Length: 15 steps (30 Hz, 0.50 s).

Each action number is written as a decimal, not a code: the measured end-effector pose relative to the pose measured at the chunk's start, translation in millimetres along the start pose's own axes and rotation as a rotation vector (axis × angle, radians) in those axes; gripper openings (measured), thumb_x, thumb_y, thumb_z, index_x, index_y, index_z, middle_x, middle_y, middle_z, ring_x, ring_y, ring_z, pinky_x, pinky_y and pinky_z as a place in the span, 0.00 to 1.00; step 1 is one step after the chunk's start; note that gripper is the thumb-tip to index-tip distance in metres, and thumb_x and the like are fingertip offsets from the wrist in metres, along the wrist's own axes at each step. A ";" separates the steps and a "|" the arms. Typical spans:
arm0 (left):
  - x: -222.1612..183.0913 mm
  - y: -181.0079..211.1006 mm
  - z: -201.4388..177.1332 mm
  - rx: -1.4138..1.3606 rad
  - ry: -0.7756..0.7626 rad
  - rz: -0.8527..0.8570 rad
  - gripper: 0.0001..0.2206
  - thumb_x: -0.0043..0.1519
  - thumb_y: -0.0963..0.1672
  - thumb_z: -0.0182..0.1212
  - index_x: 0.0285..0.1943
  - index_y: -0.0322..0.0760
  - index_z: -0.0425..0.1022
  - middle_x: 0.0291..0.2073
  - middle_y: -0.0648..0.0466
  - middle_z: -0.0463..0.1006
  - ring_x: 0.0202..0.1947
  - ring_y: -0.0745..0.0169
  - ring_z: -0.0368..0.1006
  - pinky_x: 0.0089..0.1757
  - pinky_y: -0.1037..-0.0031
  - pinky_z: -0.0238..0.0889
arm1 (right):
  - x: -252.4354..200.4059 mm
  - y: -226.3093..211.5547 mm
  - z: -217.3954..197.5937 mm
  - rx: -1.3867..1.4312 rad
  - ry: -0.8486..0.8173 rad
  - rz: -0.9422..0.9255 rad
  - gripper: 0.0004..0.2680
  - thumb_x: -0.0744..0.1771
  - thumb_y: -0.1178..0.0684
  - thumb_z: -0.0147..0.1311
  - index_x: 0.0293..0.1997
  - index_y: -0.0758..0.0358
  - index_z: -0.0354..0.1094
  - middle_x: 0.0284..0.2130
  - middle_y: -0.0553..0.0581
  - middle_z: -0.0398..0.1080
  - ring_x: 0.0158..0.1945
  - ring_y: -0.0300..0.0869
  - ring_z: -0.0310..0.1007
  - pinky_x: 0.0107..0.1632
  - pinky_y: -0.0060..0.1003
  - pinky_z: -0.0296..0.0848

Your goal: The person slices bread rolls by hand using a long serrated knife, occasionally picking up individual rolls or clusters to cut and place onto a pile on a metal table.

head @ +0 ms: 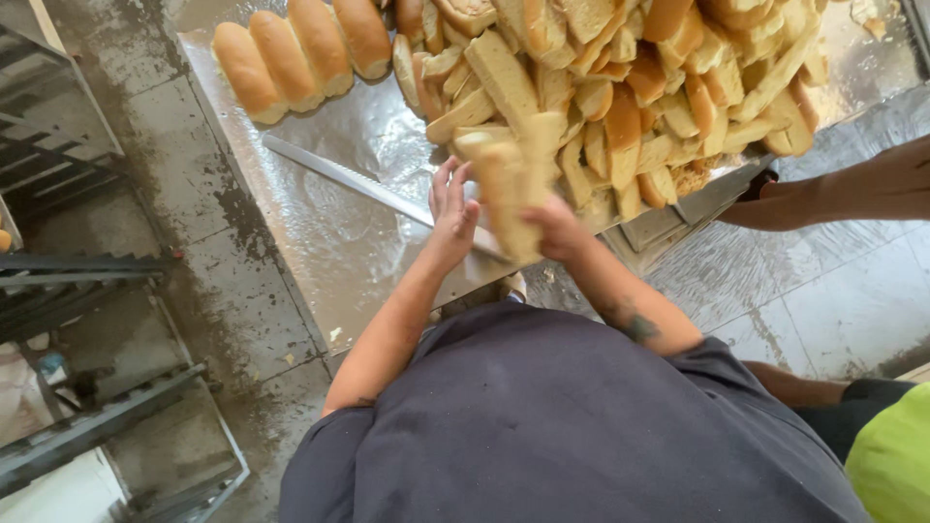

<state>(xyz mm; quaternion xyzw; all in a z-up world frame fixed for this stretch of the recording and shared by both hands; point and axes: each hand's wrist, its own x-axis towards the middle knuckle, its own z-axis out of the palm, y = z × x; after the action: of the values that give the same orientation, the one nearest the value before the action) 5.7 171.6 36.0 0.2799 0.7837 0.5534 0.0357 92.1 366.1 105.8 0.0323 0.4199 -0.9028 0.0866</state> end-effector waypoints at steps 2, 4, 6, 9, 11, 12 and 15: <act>9.7 -6.3 3.3 0.137 -0.040 -0.031 0.30 0.69 0.58 0.46 0.76 0.44 0.61 0.77 0.39 0.51 0.78 0.33 0.42 0.72 0.44 0.36 | -35.4 -39.2 -42.0 0.145 -0.049 -0.137 0.36 0.63 0.41 0.69 0.74 0.69 0.51 0.59 0.66 0.68 0.48 0.46 0.74 0.45 0.43 0.78; 12.9 -17.9 -0.1 0.325 -0.025 -0.117 0.32 0.65 0.60 0.59 0.73 0.46 0.63 0.75 0.39 0.49 0.75 0.27 0.39 0.69 0.41 0.35 | -71.3 -85.4 -97.7 0.378 -0.067 -0.341 0.32 0.64 0.47 0.68 0.76 0.57 0.52 0.58 0.59 0.63 0.52 0.42 0.73 0.48 0.35 0.78; 6.6 -29.2 -3.2 0.603 -0.029 -0.305 0.34 0.55 0.58 0.66 0.71 0.51 0.66 0.76 0.43 0.46 0.73 0.24 0.35 0.63 0.32 0.33 | -110.2 -142.1 -165.0 0.146 0.149 -0.593 0.30 0.65 0.47 0.66 0.75 0.56 0.54 0.60 0.59 0.64 0.52 0.44 0.73 0.48 0.39 0.78; -6.3 -40.3 -5.6 0.667 -0.017 -0.358 0.28 0.57 0.56 0.69 0.65 0.51 0.72 0.77 0.44 0.44 0.75 0.24 0.34 0.64 0.29 0.31 | -138.4 -222.6 -266.4 0.222 0.639 -0.687 0.23 0.68 0.49 0.57 0.71 0.67 0.58 0.62 0.68 0.70 0.61 0.59 0.73 0.57 0.58 0.78; -14.5 -41.7 -4.0 0.693 0.043 -0.314 0.26 0.58 0.55 0.70 0.65 0.50 0.75 0.76 0.46 0.45 0.76 0.26 0.35 0.65 0.29 0.31 | -141.2 -270.7 -324.7 0.142 0.863 -0.619 0.21 0.68 0.51 0.58 0.69 0.66 0.59 0.58 0.67 0.73 0.60 0.60 0.75 0.61 0.62 0.79; -15.8 -42.0 -2.4 0.706 0.073 -0.293 0.25 0.59 0.55 0.71 0.64 0.50 0.76 0.76 0.47 0.45 0.76 0.27 0.36 0.65 0.30 0.31 | -139.7 -290.5 -349.0 0.019 0.921 -0.566 0.20 0.69 0.53 0.60 0.68 0.64 0.59 0.56 0.65 0.73 0.60 0.59 0.76 0.61 0.62 0.79; -20.6 -39.9 1.8 0.672 0.213 -0.337 0.21 0.54 0.54 0.73 0.53 0.47 0.78 0.75 0.41 0.45 0.73 0.24 0.38 0.66 0.38 0.37 | -125.5 -337.3 -397.7 -0.120 0.992 -0.502 0.18 0.70 0.50 0.57 0.66 0.65 0.62 0.53 0.65 0.75 0.56 0.57 0.77 0.58 0.58 0.80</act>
<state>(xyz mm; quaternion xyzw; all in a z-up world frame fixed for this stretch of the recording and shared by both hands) 7.7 154.1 -5.3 0.0843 0.9555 0.2783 -0.0492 147.9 899.3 119.6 0.3474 0.4557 -0.7469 -0.3373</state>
